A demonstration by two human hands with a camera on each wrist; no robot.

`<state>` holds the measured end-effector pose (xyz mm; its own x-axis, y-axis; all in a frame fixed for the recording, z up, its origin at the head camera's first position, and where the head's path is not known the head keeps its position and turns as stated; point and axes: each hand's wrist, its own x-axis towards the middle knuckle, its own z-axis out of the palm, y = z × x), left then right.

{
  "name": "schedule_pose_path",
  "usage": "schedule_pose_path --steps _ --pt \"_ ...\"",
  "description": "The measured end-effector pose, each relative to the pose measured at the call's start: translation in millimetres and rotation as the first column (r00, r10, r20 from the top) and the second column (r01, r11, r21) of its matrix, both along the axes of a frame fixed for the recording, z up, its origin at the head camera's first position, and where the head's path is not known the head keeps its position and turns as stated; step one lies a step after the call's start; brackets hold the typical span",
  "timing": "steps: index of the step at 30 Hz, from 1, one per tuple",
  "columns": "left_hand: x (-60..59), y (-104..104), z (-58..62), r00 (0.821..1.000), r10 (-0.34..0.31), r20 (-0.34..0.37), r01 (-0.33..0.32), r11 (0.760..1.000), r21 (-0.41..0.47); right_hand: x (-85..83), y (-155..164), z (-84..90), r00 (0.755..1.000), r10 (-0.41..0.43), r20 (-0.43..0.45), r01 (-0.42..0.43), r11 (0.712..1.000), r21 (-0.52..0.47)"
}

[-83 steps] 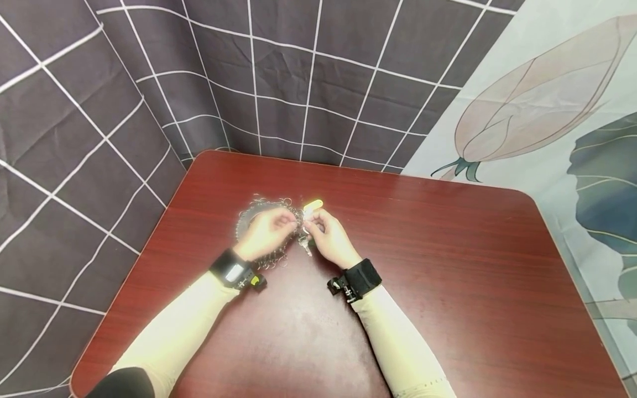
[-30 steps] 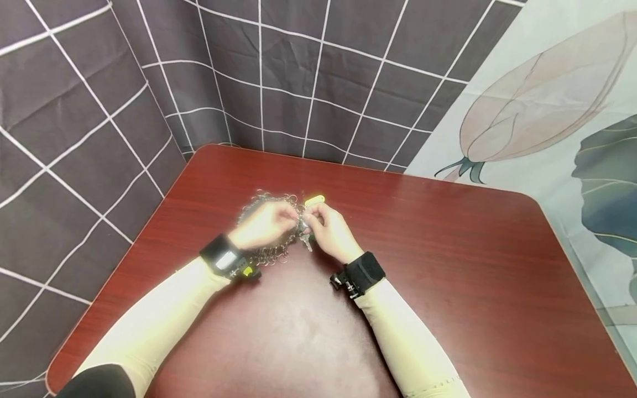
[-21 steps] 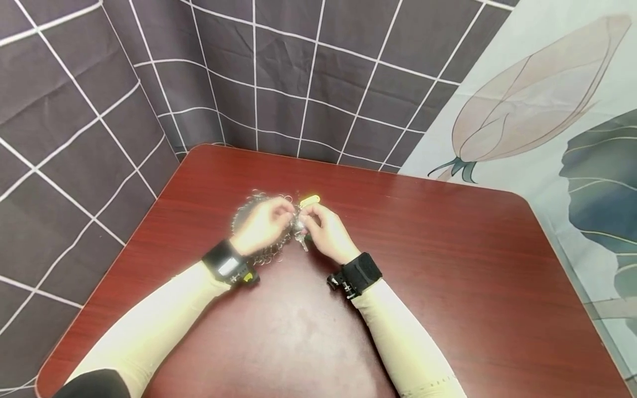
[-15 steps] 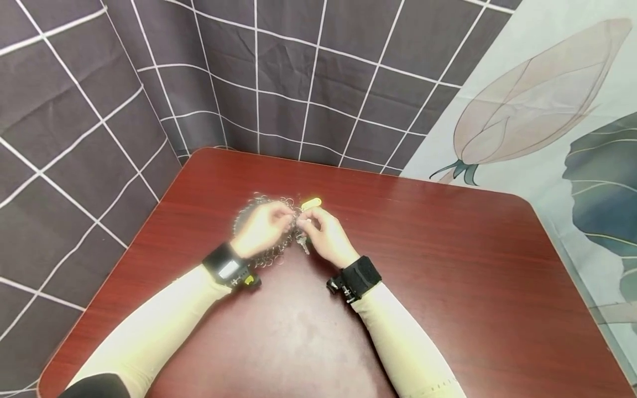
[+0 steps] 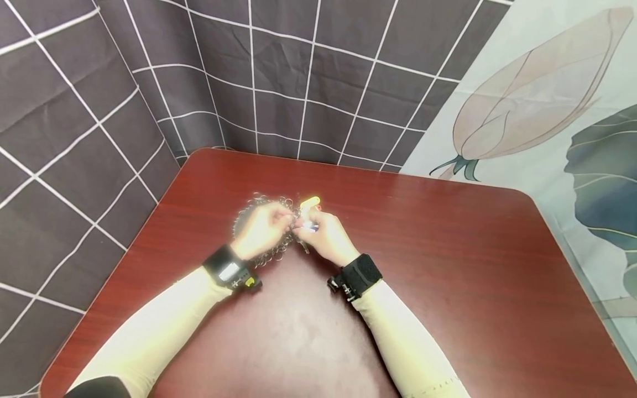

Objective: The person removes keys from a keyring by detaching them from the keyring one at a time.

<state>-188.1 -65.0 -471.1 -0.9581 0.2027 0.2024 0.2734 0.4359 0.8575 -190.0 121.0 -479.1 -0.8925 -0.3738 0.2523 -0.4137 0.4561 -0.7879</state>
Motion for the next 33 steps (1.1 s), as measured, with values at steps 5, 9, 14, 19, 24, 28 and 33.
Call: schedule_pose_path --steps 5,9,14,19,24,28,33 --pt "-1.8 0 -0.2 1.0 0.001 0.002 -0.001 1.0 -0.002 -1.3 0 -1.2 1.0 0.013 -0.002 -0.013 1.0 0.016" --pt "-1.3 1 0.6 1.0 -0.005 0.029 0.005 1.0 0.004 -2.2 -1 -3.7 1.0 0.004 -0.011 -0.004 1.0 -0.014" --pt "-2.1 2 -3.5 0.999 -0.023 0.041 0.023 1.0 0.013 -2.1 2 -3.7 0.998 -0.04 -0.048 0.041 0.999 0.001" --pt "-4.4 3 -3.2 0.999 -0.031 0.02 0.03 0.998 0.056 -4.3 3 2.1 1.0 -0.013 -0.014 0.013 1.0 -0.004" --pt "-6.9 2 -1.9 0.999 -0.027 0.024 0.025 0.997 0.07 -6.5 3 6.6 1.0 -0.014 0.018 0.015 1.0 -0.028" --pt "-7.7 1 -2.1 0.999 -0.016 0.04 0.013 0.998 0.069 -7.3 1 6.7 0.998 -0.031 0.057 0.034 0.998 -0.044" --pt "-7.2 1 -2.4 0.998 -0.037 0.056 0.031 0.994 0.102 -6.7 1 4.9 0.996 -0.034 0.085 0.041 0.995 -0.087"
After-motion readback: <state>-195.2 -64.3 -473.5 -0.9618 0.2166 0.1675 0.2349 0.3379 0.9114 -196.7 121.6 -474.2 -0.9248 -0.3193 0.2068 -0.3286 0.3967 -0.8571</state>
